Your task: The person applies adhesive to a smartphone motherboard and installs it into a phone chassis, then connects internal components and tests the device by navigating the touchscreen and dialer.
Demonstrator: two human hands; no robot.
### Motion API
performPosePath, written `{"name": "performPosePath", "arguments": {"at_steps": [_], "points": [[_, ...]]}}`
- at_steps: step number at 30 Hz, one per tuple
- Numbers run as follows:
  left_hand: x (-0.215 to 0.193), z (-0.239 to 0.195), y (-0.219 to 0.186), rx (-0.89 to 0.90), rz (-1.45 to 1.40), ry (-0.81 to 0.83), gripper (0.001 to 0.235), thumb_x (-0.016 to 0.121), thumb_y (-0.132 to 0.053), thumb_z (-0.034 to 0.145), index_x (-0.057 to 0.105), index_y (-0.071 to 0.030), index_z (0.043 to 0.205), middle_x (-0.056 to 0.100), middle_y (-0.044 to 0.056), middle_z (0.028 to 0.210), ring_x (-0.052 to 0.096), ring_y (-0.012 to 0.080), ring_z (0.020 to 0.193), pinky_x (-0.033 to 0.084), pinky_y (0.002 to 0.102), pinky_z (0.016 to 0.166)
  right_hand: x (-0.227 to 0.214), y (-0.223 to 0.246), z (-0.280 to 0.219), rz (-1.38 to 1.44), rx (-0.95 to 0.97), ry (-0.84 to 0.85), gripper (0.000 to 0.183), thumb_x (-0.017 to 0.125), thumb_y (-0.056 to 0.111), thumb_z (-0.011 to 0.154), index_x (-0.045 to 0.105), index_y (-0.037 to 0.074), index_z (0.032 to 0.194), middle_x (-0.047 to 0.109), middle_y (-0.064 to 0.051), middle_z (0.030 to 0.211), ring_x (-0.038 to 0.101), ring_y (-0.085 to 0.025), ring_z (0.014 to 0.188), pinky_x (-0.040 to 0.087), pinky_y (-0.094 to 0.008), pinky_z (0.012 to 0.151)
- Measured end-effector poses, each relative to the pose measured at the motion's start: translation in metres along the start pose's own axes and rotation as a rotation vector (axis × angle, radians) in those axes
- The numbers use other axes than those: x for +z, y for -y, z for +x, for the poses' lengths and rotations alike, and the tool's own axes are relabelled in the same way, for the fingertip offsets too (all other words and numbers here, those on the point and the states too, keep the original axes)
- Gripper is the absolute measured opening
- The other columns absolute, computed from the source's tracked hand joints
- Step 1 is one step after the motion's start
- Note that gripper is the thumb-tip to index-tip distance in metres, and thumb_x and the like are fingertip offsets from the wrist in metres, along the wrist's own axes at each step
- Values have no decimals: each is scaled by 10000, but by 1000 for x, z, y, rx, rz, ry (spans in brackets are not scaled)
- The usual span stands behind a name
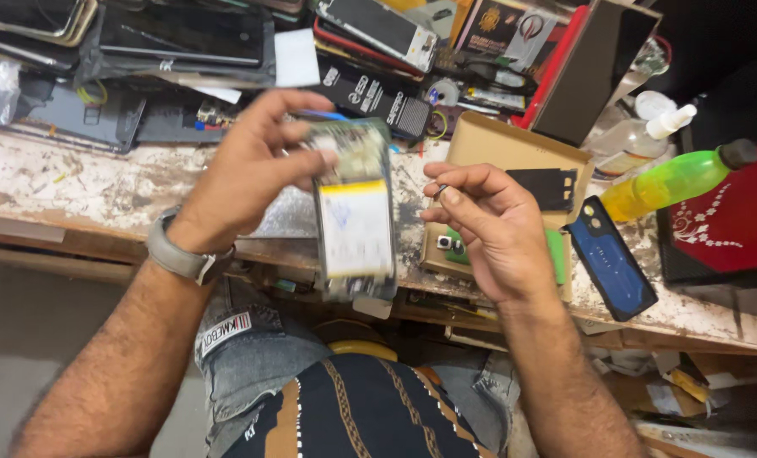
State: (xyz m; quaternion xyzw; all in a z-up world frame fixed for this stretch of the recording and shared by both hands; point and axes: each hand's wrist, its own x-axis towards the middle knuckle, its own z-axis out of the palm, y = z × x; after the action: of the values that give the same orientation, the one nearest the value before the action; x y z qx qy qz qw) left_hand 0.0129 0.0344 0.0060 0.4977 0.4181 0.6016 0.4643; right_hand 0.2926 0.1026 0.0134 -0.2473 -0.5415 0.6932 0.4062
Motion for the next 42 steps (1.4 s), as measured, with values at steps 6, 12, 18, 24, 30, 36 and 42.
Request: {"name": "performPosePath", "arguments": {"at_steps": [6,12,18,24,30,36,42], "points": [[24,-41,2,-326,-28,236,519,667,-3,872,492,-65,1357,727,75,1088,666,94,874,526,240,662,1,-3,-15,-164,183,174,114,688,-17,952,679,-15,1065,711,-144,1231,687,-138,861,605,-308,790],[35,-68,20,-262,-78,297,466,654,-19,935,506,-27,1377,714,64,1119,666,79,1002,563,233,868,-2,-18,-43,-336,282,85,161,732,-9,933,711,-17,1093,726,-80,997,671,-114,796,576,-257,743],[49,-81,31,-325,-87,177,425,663,-80,941,524,-40,1340,730,11,1066,676,48,945,569,203,803,1,-23,-46,-331,279,63,145,724,-8,929,708,8,1073,712,-57,1007,659,-104,811,564,-252,740],[60,-84,24,-334,113,103,426,687,-123,910,571,-56,1315,659,-66,869,629,-4,789,531,159,648,18,-19,-49,-522,112,123,105,733,23,928,719,21,1032,659,-67,1214,633,-100,1062,536,-251,867],[65,-84,15,-276,163,116,425,686,-157,927,585,-79,1332,523,-97,775,490,-9,645,421,173,523,28,-22,-49,-475,67,88,97,734,13,941,692,25,1028,655,-78,1221,644,-113,1076,547,-261,922],[67,-85,10,-255,297,96,447,706,-200,904,596,-104,1326,459,-77,680,434,7,545,372,207,462,26,-34,-53,-260,95,27,196,713,-32,965,575,28,1091,674,-108,1183,666,-127,1069,578,-275,940],[70,-85,7,-214,400,117,443,694,-212,901,581,-100,1313,499,-35,648,492,57,493,418,249,455,26,-29,-47,-340,199,28,243,719,-39,926,572,30,1106,657,-67,1084,641,-91,984,556,-234,855]]}}
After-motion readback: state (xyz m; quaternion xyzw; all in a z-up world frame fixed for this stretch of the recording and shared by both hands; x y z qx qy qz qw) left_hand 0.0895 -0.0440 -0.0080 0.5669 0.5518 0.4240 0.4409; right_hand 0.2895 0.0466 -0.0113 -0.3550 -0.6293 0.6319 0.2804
